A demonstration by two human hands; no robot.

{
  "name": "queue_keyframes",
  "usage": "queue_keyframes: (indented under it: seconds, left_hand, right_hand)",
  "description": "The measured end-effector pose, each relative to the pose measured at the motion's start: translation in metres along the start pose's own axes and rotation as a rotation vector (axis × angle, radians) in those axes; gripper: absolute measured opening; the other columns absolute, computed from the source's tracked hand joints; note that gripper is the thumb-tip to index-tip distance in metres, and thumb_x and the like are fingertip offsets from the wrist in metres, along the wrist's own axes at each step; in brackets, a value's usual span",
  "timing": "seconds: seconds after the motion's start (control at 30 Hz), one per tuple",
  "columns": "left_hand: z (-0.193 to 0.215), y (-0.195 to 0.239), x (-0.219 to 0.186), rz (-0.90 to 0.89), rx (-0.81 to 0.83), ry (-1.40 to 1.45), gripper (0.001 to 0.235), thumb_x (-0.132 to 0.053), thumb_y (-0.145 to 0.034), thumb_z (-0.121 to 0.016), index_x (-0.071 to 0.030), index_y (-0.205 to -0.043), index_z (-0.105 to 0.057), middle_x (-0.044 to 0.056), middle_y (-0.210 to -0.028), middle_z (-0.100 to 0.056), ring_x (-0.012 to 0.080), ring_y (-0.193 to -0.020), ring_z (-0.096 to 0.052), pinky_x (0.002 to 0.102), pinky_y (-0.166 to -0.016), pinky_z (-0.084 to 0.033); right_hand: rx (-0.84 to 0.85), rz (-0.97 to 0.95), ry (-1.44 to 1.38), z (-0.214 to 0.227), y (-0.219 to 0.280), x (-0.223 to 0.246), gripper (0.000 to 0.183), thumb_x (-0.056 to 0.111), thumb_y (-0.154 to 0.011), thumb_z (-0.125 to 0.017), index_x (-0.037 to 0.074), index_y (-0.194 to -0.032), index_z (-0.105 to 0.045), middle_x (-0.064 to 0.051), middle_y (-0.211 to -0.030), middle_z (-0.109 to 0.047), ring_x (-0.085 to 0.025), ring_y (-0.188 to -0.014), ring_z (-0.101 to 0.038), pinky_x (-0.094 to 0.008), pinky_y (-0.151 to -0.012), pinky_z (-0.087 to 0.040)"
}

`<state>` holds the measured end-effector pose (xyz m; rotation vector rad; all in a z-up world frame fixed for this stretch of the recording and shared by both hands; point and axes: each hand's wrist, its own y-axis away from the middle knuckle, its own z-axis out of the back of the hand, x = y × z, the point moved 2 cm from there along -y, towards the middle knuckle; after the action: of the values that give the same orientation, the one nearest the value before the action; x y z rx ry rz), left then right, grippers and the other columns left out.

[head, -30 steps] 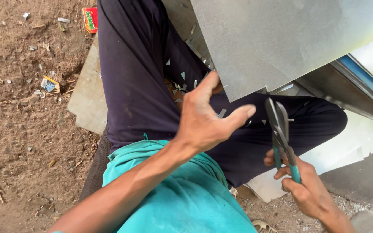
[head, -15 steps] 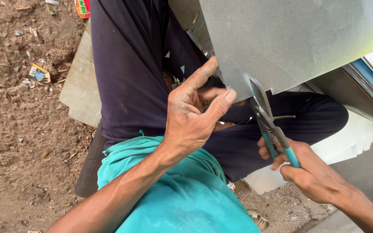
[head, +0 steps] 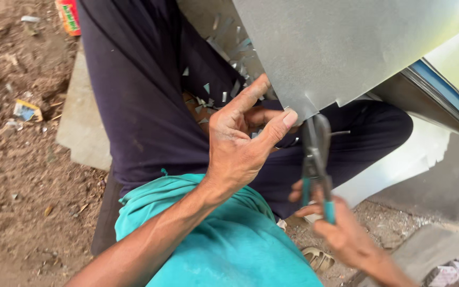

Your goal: The person is sitting on the ground and using tin snips to cut a large sheet of metal. They repeatedly trim the edges of the sheet, creating small metal scraps that fall to the ground.

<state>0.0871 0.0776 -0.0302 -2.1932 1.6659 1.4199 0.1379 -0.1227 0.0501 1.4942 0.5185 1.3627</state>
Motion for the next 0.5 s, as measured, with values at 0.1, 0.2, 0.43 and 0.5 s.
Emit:
queue_keyframes:
  seconds: [0.1,0.2,0.43,0.5]
  left_hand:
    - [0.0,0.003,0.005,-0.087,0.006,-0.004,0.062,0.0,-0.097,-0.077,0.008,-0.152,-0.049,0.015,-0.115,-0.073,0.0133,-0.094,-0.073,0.025,-0.08,-0.061]
    - [0.001,0.002,0.006,-0.087,0.027,-0.037,0.062,0.001,-0.095,-0.077,0.008,-0.15,-0.05,0.013,-0.11,-0.075,0.0132,-0.094,-0.074,0.022,-0.071,-0.059]
    - [-0.001,0.001,0.003,-0.098,0.008,0.022,0.06,0.002,-0.094,-0.076,0.005,-0.148,-0.049,0.01,-0.105,-0.076,0.0131,-0.094,-0.075,0.022,-0.071,-0.062]
    - [0.007,0.003,0.005,-0.046,0.016,0.003,0.058,0.002,-0.094,-0.074,0.005,-0.148,-0.052,0.012,-0.106,-0.076,0.0142,-0.093,-0.073,0.023,-0.069,-0.06]
  right_hand:
    - [-0.092,0.052,-0.038,-0.022,0.003,-0.011,0.07,0.013,-0.065,-0.049,-0.002,-0.133,-0.049,-0.021,-0.124,-0.061,-0.03,-0.108,-0.064,-0.044,-0.09,-0.057]
    - [-0.171,0.048,-0.035,-0.024,0.0,-0.014,0.067,0.013,-0.065,-0.048,-0.003,-0.129,-0.051,-0.02,-0.119,-0.061,-0.028,-0.105,-0.065,-0.041,-0.088,-0.059]
    - [-0.284,-0.048,0.086,-0.025,-0.009,0.002,0.035,0.01,-0.067,-0.053,-0.001,-0.098,-0.066,-0.013,-0.074,-0.066,-0.019,-0.068,-0.062,-0.035,-0.062,-0.052]
    - [-0.31,-0.127,0.111,-0.028,-0.011,-0.004,0.027,0.009,-0.072,-0.053,-0.002,-0.093,-0.065,-0.014,-0.071,-0.064,-0.022,-0.062,-0.059,-0.038,-0.058,-0.049]
